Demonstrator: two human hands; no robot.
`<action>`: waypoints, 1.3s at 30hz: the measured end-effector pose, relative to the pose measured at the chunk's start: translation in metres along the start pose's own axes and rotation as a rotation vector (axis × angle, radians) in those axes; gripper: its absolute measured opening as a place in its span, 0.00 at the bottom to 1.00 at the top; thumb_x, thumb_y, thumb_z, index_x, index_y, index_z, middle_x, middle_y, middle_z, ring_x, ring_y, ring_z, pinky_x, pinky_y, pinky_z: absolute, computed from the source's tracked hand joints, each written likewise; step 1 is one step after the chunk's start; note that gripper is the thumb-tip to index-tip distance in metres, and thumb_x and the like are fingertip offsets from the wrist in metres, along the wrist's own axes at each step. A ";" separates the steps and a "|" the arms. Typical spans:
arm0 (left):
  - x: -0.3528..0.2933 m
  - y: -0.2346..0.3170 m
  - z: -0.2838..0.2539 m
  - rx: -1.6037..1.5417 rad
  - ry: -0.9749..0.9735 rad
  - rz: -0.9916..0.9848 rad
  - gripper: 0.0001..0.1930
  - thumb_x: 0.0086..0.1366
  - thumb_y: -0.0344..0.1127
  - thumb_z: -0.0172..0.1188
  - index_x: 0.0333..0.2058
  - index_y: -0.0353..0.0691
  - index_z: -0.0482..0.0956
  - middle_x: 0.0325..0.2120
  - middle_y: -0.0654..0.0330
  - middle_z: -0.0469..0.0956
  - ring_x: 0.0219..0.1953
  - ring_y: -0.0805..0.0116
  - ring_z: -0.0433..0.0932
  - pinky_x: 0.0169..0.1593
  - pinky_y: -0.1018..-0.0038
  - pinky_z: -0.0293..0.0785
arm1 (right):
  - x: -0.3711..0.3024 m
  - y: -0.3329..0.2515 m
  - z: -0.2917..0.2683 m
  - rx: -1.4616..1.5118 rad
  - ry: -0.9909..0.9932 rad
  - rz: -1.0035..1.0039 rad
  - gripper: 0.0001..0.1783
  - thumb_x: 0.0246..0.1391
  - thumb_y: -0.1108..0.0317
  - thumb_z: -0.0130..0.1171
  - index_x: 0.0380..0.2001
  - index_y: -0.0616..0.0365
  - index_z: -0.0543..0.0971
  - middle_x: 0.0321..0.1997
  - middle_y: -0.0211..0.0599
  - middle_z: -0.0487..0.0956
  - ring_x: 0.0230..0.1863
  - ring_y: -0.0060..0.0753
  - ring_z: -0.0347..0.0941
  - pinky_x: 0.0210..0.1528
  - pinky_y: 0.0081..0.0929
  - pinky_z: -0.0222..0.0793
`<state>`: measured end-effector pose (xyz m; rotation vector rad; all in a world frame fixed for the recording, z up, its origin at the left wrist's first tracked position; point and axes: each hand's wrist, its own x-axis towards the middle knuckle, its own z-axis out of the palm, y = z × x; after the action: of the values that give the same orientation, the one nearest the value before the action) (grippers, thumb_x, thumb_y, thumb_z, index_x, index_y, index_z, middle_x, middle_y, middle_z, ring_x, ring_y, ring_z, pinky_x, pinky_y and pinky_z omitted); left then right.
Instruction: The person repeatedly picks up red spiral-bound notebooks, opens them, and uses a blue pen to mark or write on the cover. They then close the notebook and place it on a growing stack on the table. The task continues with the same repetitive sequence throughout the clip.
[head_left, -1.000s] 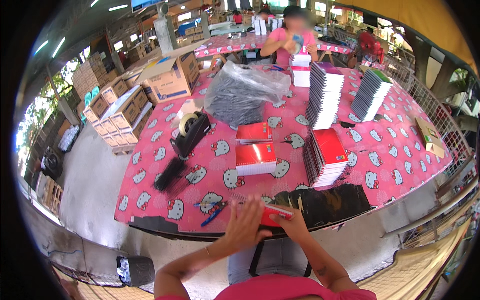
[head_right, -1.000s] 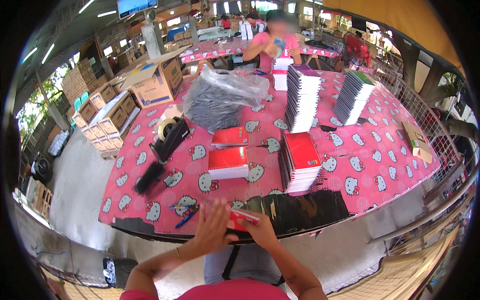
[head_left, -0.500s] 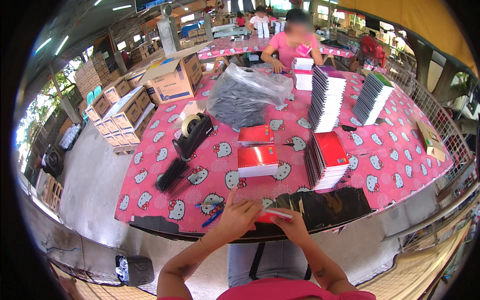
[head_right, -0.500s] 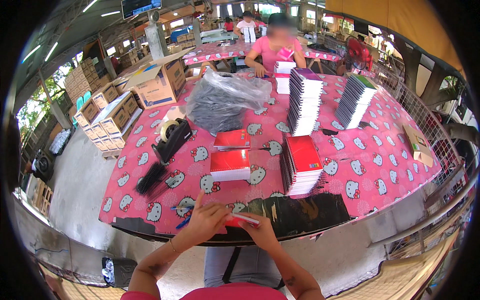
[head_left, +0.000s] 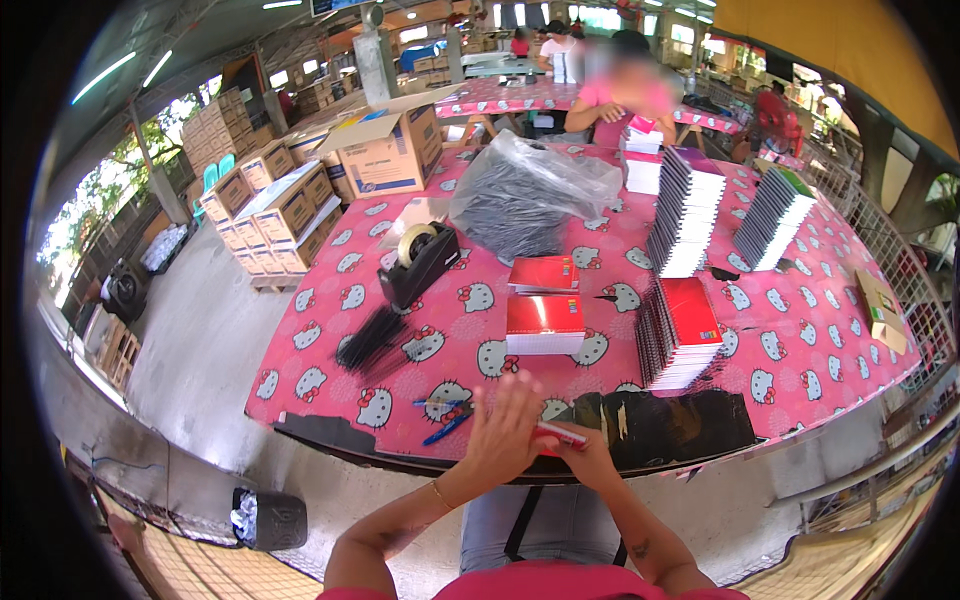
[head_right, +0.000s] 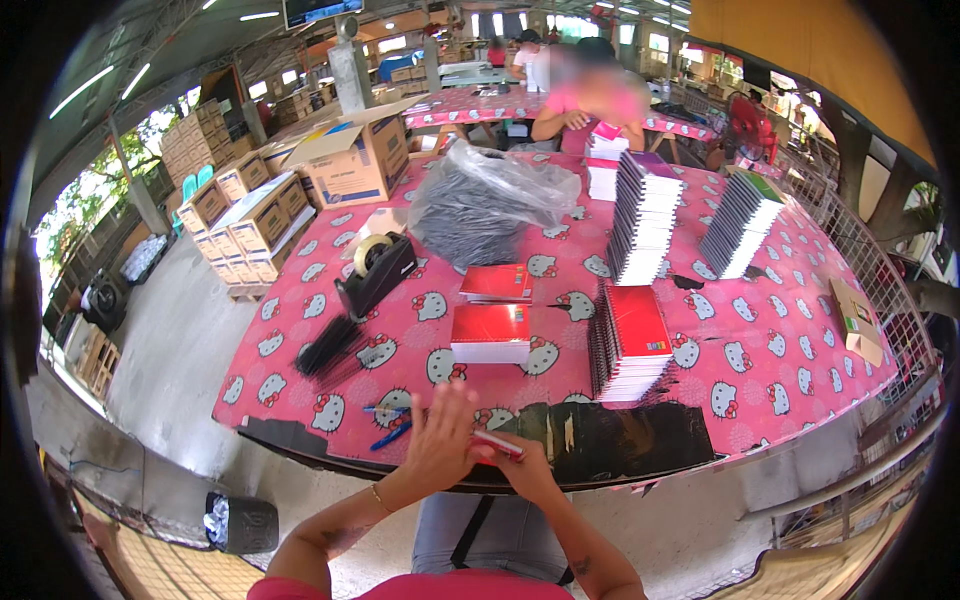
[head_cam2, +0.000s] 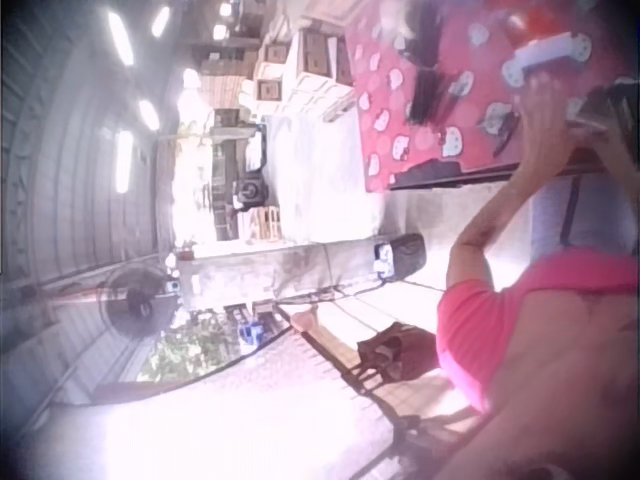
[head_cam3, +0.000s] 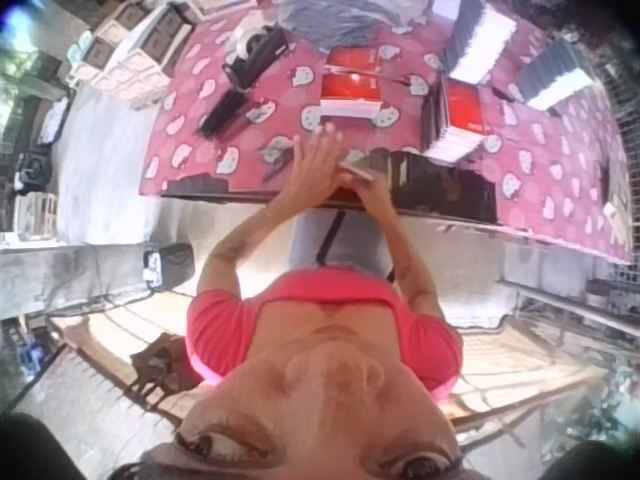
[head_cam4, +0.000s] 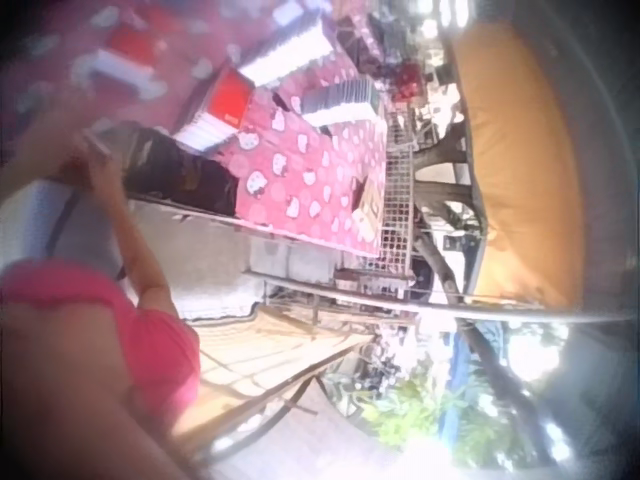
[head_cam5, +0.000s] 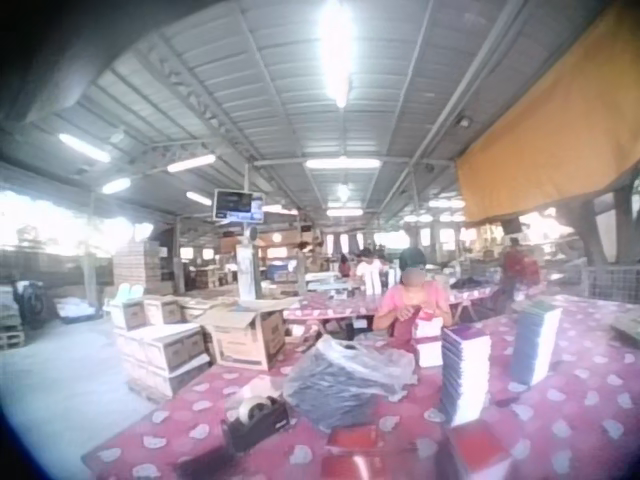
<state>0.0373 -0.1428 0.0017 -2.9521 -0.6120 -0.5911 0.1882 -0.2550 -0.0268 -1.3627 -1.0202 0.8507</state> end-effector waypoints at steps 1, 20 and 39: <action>0.003 0.003 -0.002 -0.003 -0.026 0.023 0.43 0.67 0.65 0.47 0.65 0.31 0.62 0.68 0.44 0.59 0.72 0.48 0.54 0.67 0.38 0.46 | 0.001 -0.001 -0.001 -0.007 0.021 0.023 0.15 0.60 0.73 0.62 0.50 0.65 0.80 0.44 0.35 0.84 0.44 0.19 0.75 0.49 0.22 0.72; -0.035 0.029 0.044 -0.110 0.086 0.184 0.45 0.65 0.67 0.47 0.65 0.30 0.60 0.67 0.42 0.57 0.70 0.43 0.55 0.66 0.35 0.46 | 0.006 0.023 -0.011 -0.118 0.004 -0.121 0.19 0.53 0.79 0.61 0.50 0.64 0.80 0.37 0.35 0.84 0.38 0.19 0.75 0.43 0.23 0.73; -0.003 0.030 0.019 -0.144 0.056 0.133 0.43 0.68 0.66 0.43 0.68 0.35 0.57 0.70 0.50 0.54 0.73 0.50 0.51 0.69 0.40 0.44 | 0.009 0.007 -0.013 -0.201 -0.004 -0.180 0.16 0.53 0.74 0.62 0.46 0.64 0.81 0.33 0.48 0.83 0.32 0.22 0.75 0.38 0.28 0.73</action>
<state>0.0531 -0.1688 -0.0173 -3.0650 -0.3792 -0.7309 0.2038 -0.2512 -0.0324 -1.4117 -1.2375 0.6300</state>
